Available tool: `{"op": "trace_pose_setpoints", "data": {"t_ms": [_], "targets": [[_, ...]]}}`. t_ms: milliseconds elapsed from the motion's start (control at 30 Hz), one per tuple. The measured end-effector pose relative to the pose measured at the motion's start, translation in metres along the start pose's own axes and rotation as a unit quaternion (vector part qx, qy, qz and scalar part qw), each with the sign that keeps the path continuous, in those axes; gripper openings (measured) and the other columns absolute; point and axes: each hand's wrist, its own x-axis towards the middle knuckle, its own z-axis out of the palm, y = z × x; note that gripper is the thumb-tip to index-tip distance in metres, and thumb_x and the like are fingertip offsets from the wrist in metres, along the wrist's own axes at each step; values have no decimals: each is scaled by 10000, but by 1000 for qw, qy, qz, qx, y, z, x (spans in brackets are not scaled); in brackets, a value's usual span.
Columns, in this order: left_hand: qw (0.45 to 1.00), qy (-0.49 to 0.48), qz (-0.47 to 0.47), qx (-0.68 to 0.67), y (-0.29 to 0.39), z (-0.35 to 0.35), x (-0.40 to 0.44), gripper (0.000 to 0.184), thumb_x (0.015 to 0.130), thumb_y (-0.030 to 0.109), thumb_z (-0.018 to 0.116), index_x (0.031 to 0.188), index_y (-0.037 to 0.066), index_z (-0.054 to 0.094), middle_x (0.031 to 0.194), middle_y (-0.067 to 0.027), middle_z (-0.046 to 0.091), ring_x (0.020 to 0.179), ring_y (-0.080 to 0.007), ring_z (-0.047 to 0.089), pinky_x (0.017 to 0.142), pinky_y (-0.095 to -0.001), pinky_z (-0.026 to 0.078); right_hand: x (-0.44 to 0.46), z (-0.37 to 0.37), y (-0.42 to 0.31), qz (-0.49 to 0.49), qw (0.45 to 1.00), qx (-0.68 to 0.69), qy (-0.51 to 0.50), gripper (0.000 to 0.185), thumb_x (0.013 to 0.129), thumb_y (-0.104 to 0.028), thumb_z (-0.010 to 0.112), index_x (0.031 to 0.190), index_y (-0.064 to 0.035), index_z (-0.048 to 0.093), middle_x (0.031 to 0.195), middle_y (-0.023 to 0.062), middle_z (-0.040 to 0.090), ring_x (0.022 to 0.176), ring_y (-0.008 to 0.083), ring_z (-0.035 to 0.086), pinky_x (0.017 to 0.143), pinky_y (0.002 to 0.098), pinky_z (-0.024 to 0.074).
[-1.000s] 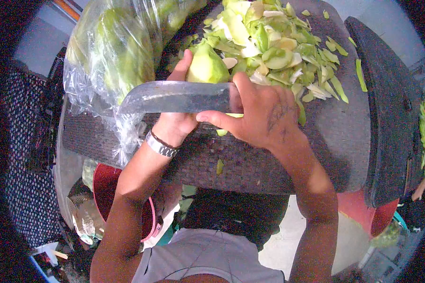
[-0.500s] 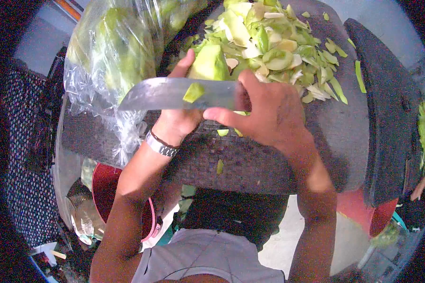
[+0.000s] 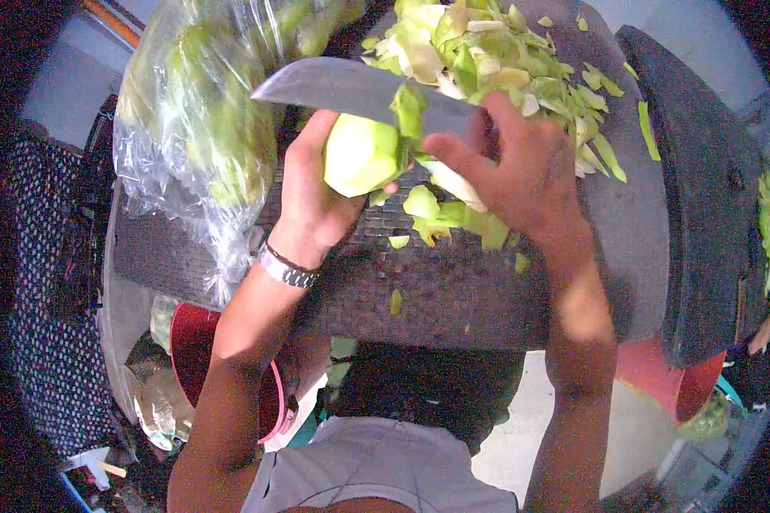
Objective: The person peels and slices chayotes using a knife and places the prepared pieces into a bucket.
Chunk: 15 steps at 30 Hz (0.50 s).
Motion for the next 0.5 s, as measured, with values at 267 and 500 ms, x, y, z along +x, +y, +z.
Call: {"op": "trace_pose_setpoints", "data": {"t_ms": [267, 500], "targets": [[973, -75, -91, -200, -8, -12, 12, 546, 1092, 502, 385, 1315, 58, 613, 1179, -140, 721, 1049, -300, 712, 981, -455, 560, -21, 30, -24, -136, 989, 6, -54, 692, 673, -679, 849, 880, -80, 571, 605, 39, 611, 566, 321, 685, 564, 457, 536], [956, -97, -118, -252, -13, -18, 16, 557, 1086, 518, 396, 1321, 57, 601, 1184, -159, 715, 1056, -310, 709, 975, -459, 561, -21, 29, -25, -160, 987, -10, -28, 660, 661, -625, 878, 859, -85, 554, 589, 15, 589, 538, 271, 660, 542, 418, 518]]}}
